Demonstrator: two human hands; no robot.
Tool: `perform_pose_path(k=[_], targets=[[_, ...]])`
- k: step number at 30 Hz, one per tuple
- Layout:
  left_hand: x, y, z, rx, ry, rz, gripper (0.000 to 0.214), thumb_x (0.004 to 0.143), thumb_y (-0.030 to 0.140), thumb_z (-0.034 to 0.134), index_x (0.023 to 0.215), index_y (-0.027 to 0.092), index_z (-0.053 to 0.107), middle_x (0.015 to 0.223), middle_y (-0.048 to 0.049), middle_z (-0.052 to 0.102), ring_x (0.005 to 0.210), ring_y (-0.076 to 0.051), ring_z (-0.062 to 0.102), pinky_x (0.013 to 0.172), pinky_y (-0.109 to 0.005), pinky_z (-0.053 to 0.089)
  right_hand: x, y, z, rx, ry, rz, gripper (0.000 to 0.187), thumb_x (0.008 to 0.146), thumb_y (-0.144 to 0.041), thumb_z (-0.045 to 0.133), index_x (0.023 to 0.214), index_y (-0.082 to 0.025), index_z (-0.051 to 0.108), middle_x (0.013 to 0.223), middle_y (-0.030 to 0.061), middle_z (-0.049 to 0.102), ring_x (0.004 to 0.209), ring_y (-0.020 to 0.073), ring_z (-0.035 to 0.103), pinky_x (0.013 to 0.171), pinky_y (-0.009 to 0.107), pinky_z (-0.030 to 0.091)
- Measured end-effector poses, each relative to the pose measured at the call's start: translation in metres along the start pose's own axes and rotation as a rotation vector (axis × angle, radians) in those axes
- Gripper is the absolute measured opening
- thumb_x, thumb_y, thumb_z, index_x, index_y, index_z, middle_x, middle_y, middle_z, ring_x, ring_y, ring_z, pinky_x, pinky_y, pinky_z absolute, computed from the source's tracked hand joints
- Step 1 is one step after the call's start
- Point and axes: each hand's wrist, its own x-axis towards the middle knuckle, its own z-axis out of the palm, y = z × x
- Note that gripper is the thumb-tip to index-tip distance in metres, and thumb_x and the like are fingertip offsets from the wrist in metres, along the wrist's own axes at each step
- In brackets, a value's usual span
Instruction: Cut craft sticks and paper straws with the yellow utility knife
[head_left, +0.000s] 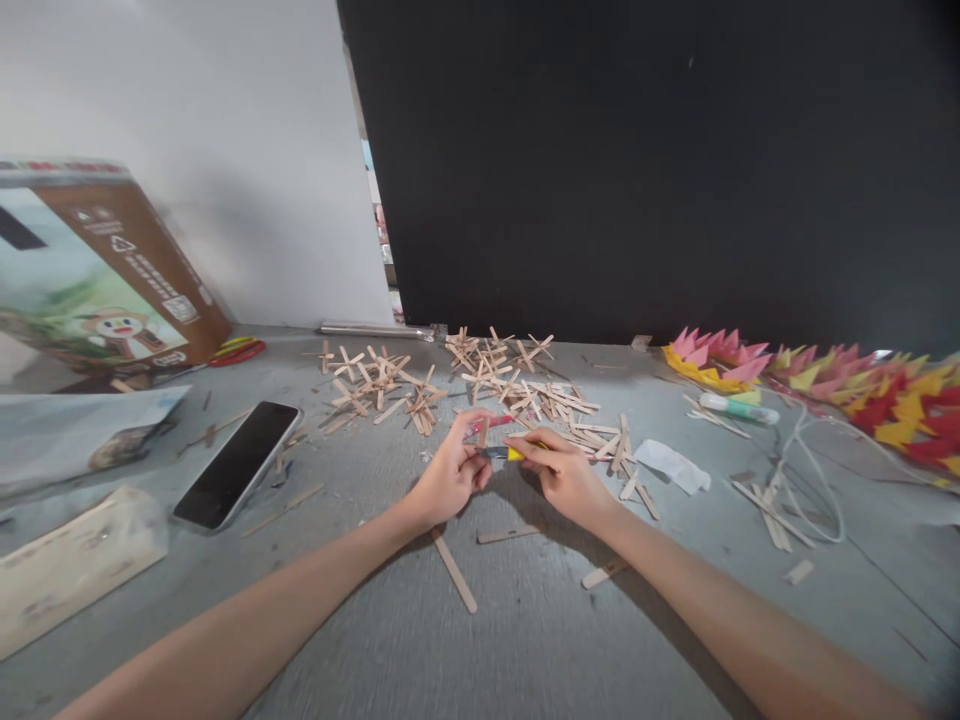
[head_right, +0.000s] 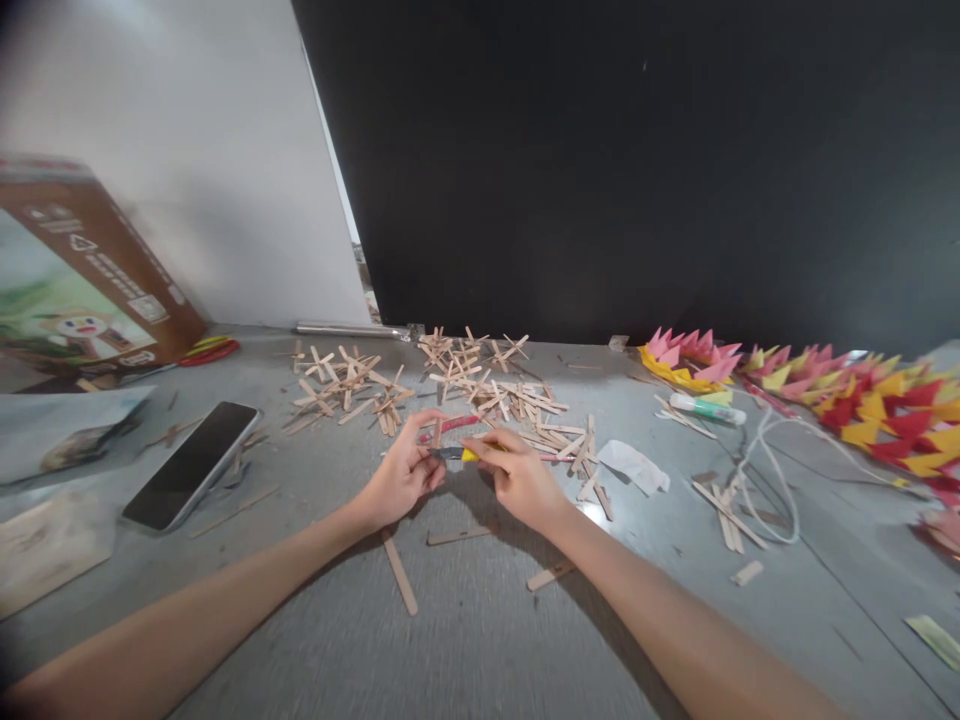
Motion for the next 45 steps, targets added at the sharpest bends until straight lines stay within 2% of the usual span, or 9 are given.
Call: perform_pose_path(k=[7,13,18,23,28,33,38,42,45], targets=[[-0.0009,0.0039,-0.0002,0.069,-0.051,-0.029,0.057,0.093,0.012,0.050,0.145,0.023,0.031,0.063,0.0074,0.053,0.050,-0.008,0.042,0.054,-0.019,0.035,0.0007,-0.0006,-0.0010,0.002,-0.011,-0.027,0.063,0.094,0.000,0.045,0.142,-0.037,0.065,0.118,0.0073,0.068,0.106,0.0204,0.066,0.095,0.038,0.057],[-0.0007,0.0042,0.0001,-0.012,0.007,-0.017,0.056,0.093,0.013,0.049,0.144,0.024,0.029,0.061,0.0087,0.050,0.050,-0.009,0.042,0.053,-0.019,0.034,0.0012,-0.0009,-0.0025,0.013,-0.012,0.001,0.064,0.093,0.001,0.044,0.141,-0.036,0.066,0.117,0.0071,0.068,0.107,0.0197,0.065,0.093,0.036,0.058],[-0.0019,0.0033,-0.0009,0.050,-0.067,-0.033,0.058,0.091,0.010,0.049,0.146,0.024,0.033,0.062,0.0074,0.051,0.050,-0.008,0.043,0.054,-0.020,0.035,-0.0001,0.0011,-0.0024,-0.004,-0.021,-0.040,0.064,0.094,0.001,0.045,0.142,-0.036,0.065,0.120,0.0076,0.068,0.107,0.0202,0.065,0.092,0.036,0.059],[-0.0021,0.0042,0.0003,-0.002,0.005,0.001,0.055,0.095,0.013,0.049,0.145,0.023,0.031,0.062,0.0081,0.049,0.050,-0.008,0.041,0.053,-0.019,0.033,-0.0002,0.0023,-0.0023,-0.022,-0.004,-0.006,0.057,0.095,-0.001,0.046,0.138,-0.032,0.068,0.116,0.0078,0.069,0.105,0.0200,0.066,0.091,0.036,0.058],[-0.0030,0.0031,-0.0001,0.080,-0.062,-0.008,0.060,0.090,0.008,0.048,0.146,0.024,0.036,0.061,0.0077,0.050,0.047,-0.008,0.040,0.052,-0.019,0.032,-0.0006,0.0004,-0.0023,-0.017,-0.010,-0.043,0.054,0.098,-0.005,0.047,0.140,-0.033,0.066,0.119,0.0085,0.069,0.107,0.0209,0.066,0.094,0.039,0.059],[-0.0022,0.0020,0.0006,0.003,0.006,0.003,0.056,0.092,0.009,0.046,0.145,0.025,0.034,0.060,0.0081,0.049,0.049,-0.009,0.041,0.054,-0.020,0.034,0.0009,-0.0025,-0.0036,-0.012,-0.015,0.009,0.055,0.097,-0.004,0.045,0.138,-0.032,0.068,0.116,0.0081,0.069,0.104,0.0205,0.067,0.091,0.037,0.059],[-0.0032,0.0018,-0.0005,0.070,-0.054,-0.005,0.061,0.089,0.007,0.048,0.147,0.025,0.036,0.059,0.0082,0.050,0.046,-0.008,0.040,0.053,-0.020,0.034,0.0010,-0.0026,-0.0022,-0.012,-0.008,-0.033,0.053,0.098,-0.005,0.046,0.138,-0.032,0.068,0.118,0.0079,0.070,0.106,0.0209,0.066,0.094,0.039,0.058],[-0.0031,0.0029,-0.0004,0.005,-0.003,0.005,0.059,0.092,0.008,0.048,0.147,0.025,0.033,0.062,0.0079,0.050,0.050,-0.009,0.043,0.055,-0.021,0.036,0.0004,-0.0022,-0.0016,0.010,-0.017,0.017,0.059,0.095,-0.002,0.043,0.139,-0.033,0.067,0.117,0.0077,0.068,0.106,0.0200,0.066,0.092,0.037,0.059],[-0.0030,0.0037,0.0002,0.045,-0.029,-0.009,0.058,0.093,0.011,0.049,0.148,0.023,0.034,0.060,0.0076,0.050,0.050,-0.009,0.043,0.054,-0.021,0.036,0.0000,-0.0018,-0.0017,0.013,-0.025,0.012,0.059,0.095,-0.002,0.043,0.139,-0.033,0.067,0.118,0.0081,0.068,0.106,0.0202,0.066,0.090,0.036,0.060]])
